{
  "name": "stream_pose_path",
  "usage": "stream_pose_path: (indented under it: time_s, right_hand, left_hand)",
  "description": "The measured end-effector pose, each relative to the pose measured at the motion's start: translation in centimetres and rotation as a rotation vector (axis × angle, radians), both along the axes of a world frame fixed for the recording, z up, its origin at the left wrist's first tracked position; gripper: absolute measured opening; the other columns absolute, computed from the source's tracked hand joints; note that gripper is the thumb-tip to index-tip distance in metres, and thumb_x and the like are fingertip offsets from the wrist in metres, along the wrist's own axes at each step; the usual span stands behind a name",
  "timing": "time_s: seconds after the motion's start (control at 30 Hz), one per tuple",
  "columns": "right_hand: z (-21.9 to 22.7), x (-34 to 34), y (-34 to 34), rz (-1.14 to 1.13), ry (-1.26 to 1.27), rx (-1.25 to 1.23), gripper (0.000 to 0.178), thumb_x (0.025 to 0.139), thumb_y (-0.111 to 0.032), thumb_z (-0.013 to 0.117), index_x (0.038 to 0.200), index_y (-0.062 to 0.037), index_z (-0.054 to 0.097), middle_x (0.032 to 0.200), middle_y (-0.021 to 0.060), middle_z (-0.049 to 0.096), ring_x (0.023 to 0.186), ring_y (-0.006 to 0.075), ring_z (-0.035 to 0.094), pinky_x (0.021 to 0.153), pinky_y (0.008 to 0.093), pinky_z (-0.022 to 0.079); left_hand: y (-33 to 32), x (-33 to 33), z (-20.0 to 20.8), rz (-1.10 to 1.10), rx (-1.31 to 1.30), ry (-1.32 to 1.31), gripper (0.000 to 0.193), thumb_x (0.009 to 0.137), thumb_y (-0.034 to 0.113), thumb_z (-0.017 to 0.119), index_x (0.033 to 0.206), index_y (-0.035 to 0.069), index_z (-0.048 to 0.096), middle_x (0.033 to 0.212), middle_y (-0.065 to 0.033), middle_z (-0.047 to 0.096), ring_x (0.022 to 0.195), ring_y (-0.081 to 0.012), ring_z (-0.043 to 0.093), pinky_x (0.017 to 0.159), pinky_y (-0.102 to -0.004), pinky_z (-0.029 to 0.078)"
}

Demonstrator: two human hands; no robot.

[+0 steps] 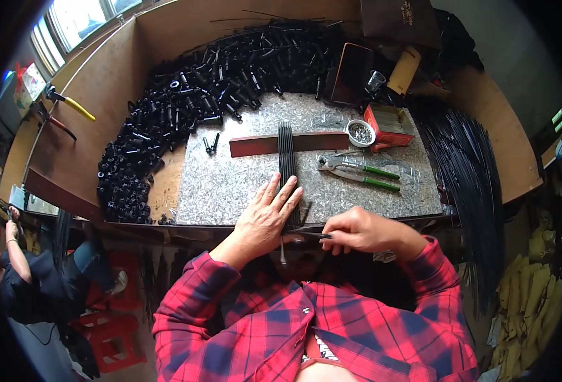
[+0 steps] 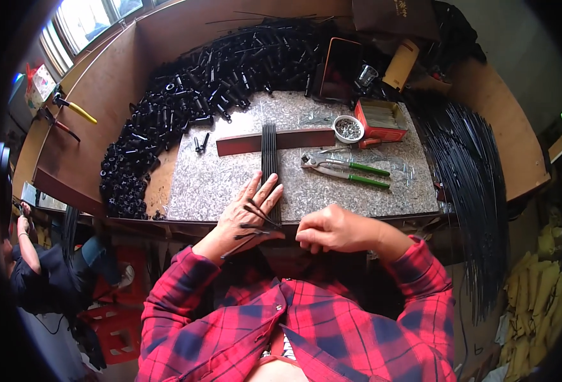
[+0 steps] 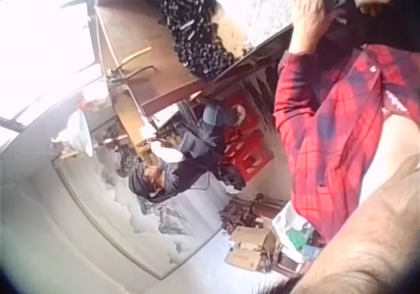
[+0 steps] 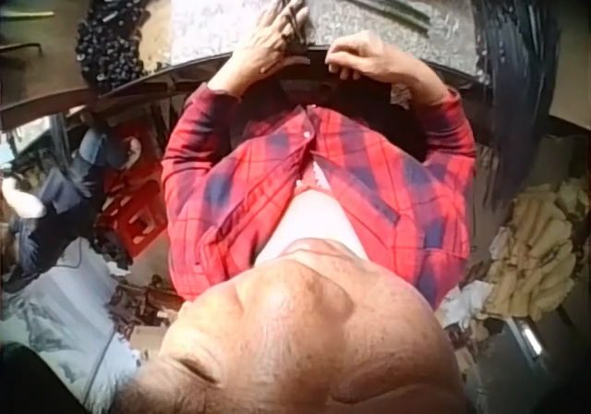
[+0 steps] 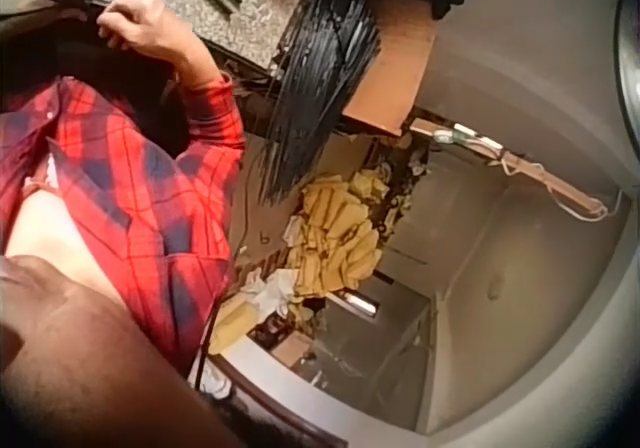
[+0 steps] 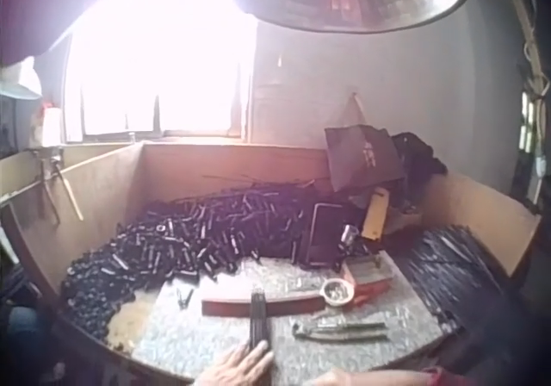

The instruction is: Assembling and processing bundles of black cables at a factory workstation using pliers and a hammer.

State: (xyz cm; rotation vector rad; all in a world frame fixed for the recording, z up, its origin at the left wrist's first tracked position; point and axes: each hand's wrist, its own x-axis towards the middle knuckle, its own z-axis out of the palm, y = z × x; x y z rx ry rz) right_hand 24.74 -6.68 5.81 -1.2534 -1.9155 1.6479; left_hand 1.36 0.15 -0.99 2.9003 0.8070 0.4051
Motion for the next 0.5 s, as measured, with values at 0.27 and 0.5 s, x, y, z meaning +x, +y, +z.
stream_pose_path:
  time_s: [0.27,0.5]
  right_hand:
    - [3.7,4.6,5.6,-0.377,-0.05,0.268,0.019,0.095,-0.015,0.053,0.094,0.0011,0.062,0.078,0.0044,0.065,0.067,0.0094,0.061,0.062,0.0229,0.051]
    - [2.4,13.3,13.8,-0.567,-0.714,0.834,0.02,0.081,-0.018,0.063,0.087,0.0019,0.066,0.08,0.0165,0.066,0.075,0.0247,0.063,0.072,0.0353,0.049]
  left_hand:
    - [0.3,0.1,0.0,0.012,-0.006,0.009,0.091,0.078,0.061,0.057,0.142,0.002,0.032,0.149,-0.0163,0.027,0.14,-0.0386,0.016,0.113,-0.0454,0.019]
    - [0.4,0.3,0.2,0.01,-0.007,-0.015,0.09,0.075,0.058,0.062,0.141,0.004,0.034,0.149,-0.0137,0.028,0.14,-0.0366,0.02,0.113,-0.044,0.02]
